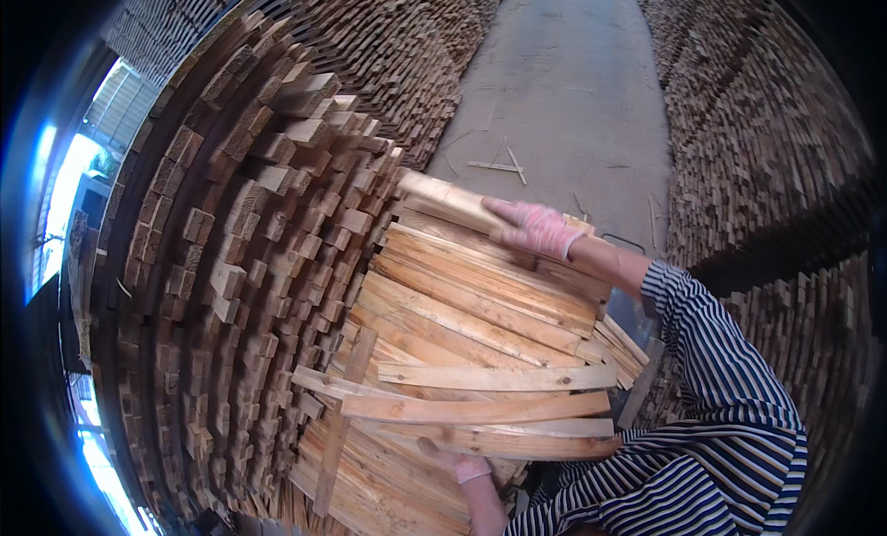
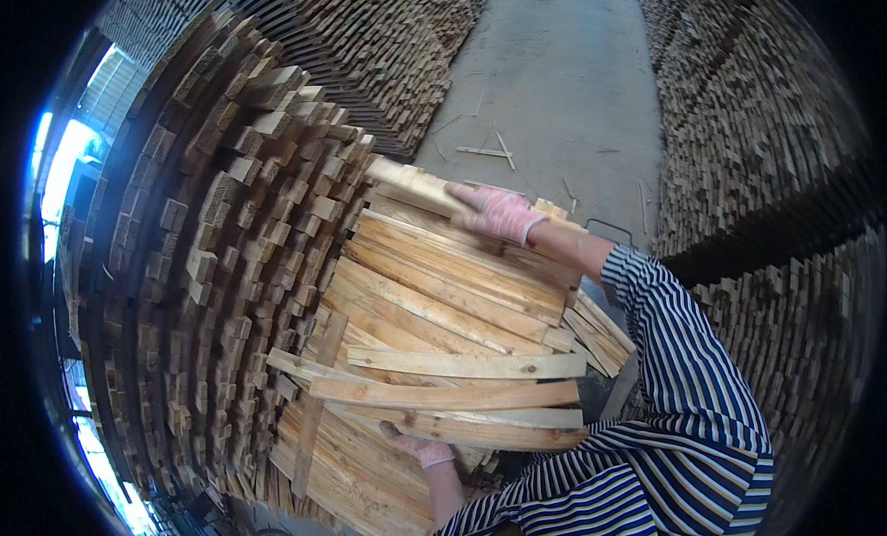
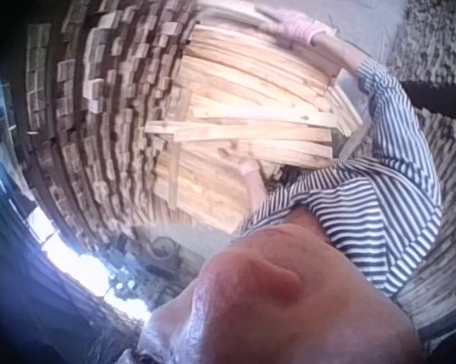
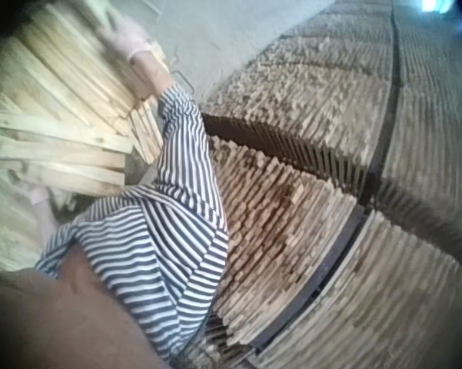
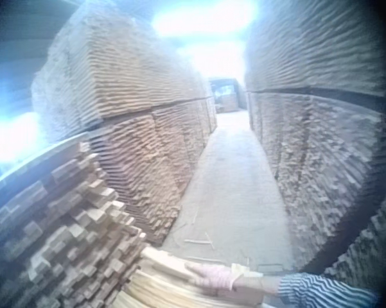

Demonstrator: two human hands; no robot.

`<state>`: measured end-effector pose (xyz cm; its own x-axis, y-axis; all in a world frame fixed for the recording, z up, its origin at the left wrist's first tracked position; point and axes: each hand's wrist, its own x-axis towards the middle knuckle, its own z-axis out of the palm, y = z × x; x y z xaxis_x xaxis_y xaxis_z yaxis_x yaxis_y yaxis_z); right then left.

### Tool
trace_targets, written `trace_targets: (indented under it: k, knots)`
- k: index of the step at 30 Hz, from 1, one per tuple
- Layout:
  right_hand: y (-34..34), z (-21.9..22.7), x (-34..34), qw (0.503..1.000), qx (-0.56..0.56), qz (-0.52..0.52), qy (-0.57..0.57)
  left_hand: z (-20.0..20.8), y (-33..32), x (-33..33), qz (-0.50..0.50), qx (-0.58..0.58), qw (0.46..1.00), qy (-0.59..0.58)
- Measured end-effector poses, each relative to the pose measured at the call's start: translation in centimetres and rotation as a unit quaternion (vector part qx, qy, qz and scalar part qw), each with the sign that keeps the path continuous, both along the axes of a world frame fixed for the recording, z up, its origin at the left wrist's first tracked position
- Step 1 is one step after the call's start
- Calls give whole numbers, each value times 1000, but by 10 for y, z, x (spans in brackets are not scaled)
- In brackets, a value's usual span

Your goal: The person repeatedly picks up small bundles of wooden planks from a metal rack and places them onto a growing stack on the floor. The worker wears pink gloves and handles the wood by hand, moving between the rack and the stack in a continuous loop.

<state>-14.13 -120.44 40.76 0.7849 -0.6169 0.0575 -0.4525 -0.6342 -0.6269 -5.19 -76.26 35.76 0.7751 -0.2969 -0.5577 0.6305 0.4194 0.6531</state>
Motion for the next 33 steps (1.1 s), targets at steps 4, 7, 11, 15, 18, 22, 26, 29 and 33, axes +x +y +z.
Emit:
trace_targets:
  k: [4,7,11,15,18,22,26,29,33]
  knots:
    - [-74,-38,19,994,-24,50,98,-3,-5,-4,-32,-49,998,-2]
    - [-68,-52,34,993,40,73,80,-27,21,7,-28,-58,998,-15]
    - [-44,-10,51,956,-153,3,252,-10,16,-2,-20,-29,998,44]
    - [44,-20,57,985,-165,42,-33,-23,18,2,21,5,995,94]
    - [171,21,31,986,5,168,-22,-20,9,2,14,-70,996,54]
    - [251,-7,22,975,-33,218,19,-21,19,4,23,-97,995,-7]
    - [255,-1,12,966,-83,245,-19,-28,29,9,40,-97,994,1]
    - [230,1,13,964,39,262,-17,-24,19,7,43,-93,995,7]
    - [253,35,10,973,119,194,-34,-13,22,9,39,-125,991,-5]
